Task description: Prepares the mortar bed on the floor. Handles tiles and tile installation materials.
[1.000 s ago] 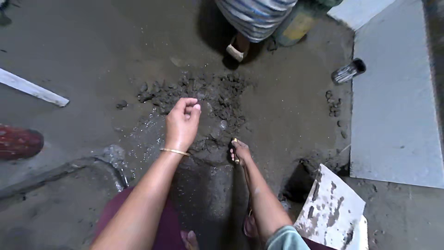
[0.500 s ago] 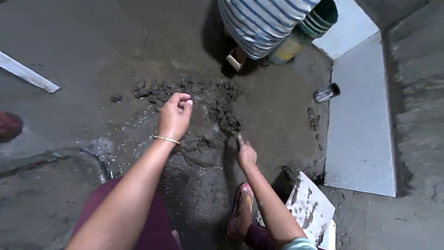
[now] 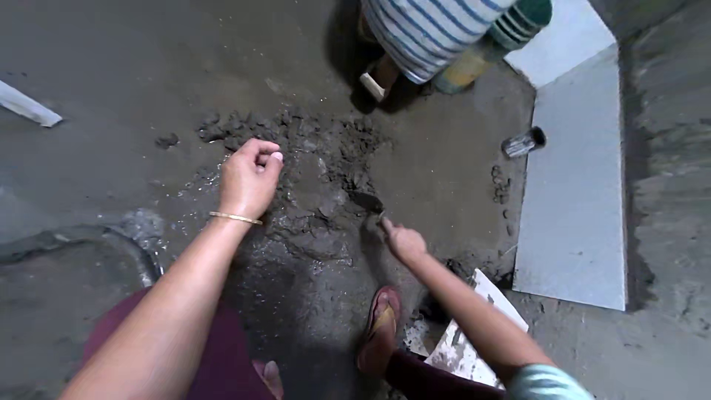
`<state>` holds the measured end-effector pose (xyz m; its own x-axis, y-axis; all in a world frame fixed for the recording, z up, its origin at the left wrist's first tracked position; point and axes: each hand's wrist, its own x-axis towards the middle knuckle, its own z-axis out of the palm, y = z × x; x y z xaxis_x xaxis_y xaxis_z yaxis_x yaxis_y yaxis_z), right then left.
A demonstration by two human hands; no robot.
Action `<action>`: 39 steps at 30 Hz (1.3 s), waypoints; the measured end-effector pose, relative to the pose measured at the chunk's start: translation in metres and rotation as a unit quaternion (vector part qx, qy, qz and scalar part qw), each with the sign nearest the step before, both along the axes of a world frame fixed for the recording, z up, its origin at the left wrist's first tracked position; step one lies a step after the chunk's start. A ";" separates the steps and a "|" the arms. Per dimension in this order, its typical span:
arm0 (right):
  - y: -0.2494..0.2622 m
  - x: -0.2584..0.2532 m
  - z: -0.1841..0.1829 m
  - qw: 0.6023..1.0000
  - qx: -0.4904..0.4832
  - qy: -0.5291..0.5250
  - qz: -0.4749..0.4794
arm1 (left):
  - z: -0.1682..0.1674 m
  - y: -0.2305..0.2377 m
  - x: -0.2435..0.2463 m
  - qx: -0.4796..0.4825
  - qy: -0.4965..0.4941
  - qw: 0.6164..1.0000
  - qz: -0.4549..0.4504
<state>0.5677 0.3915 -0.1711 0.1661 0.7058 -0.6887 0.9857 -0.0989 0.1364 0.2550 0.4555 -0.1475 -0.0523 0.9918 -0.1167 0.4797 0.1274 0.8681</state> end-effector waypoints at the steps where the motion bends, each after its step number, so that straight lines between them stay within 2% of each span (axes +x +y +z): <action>1: 0.007 0.017 0.019 1.000 0.009 -0.007 0.010 | 0.000 0.002 -0.001 -0.003 0.006 1.000 -0.008; 3: 0.014 0.055 0.044 0.999 0.032 0.014 -0.015 | 0.002 0.003 -0.007 0.000 0.009 1.000 0.000; 4: 0.012 0.073 0.047 0.997 0.041 0.042 -0.058 | 0.003 0.003 -0.009 -0.001 0.008 1.000 0.006; 6: 0.001 0.100 0.030 0.979 0.038 0.099 -0.176 | 0.007 0.003 -0.010 -0.002 -0.007 1.000 0.018; 8: -0.018 0.107 -0.006 0.937 0.016 0.174 -0.304 | 0.010 0.002 -0.006 -0.005 -0.025 0.999 0.025; 11: -0.039 0.068 -0.062 0.832 0.055 0.331 -0.442 | 0.014 -0.002 0.001 -0.005 -0.034 0.999 0.008; 15: 0.004 -0.001 -0.113 0.749 0.131 0.424 -0.492 | 0.014 -0.011 0.014 -0.013 -0.017 0.999 -0.024; 18: 0.037 -0.022 -0.116 0.707 0.173 0.460 -0.508 | 0.007 -0.009 0.019 -0.021 -0.007 0.999 -0.031; 20: 0.035 -0.019 -0.100 0.733 0.187 0.439 -0.484 | 0.004 -0.007 0.020 -0.027 -0.008 0.999 -0.035; 22: 0.024 -0.006 -0.082 0.799 0.198 0.383 -0.418 | 0.003 -0.004 0.020 -0.028 -0.021 0.999 -0.033; 25: 0.007 0.013 -0.055 0.898 0.225 0.265 -0.270 | 0.001 0.002 0.025 -0.031 -0.045 0.998 -0.025; 28: -0.002 0.010 -0.044 0.957 0.214 0.145 -0.130 | -0.002 0.007 0.034 -0.029 -0.050 0.998 -0.028; 31: -0.007 0.004 -0.034 0.987 0.140 0.068 -0.043 | -0.005 0.010 0.044 -0.027 -0.040 0.998 -0.049; 33: -0.011 0.009 -0.020 0.988 0.143 0.044 -0.025 | -0.007 0.014 0.046 -0.031 -0.037 0.997 -0.053; 36: -0.034 0.016 -0.011 0.985 0.162 0.047 -0.044 | -0.009 0.015 0.045 -0.038 -0.032 0.997 -0.057; 39: -0.050 -0.008 -0.027 0.992 0.043 0.060 -0.099 | -0.011 0.017 0.048 -0.040 -0.031 0.997 -0.058</action>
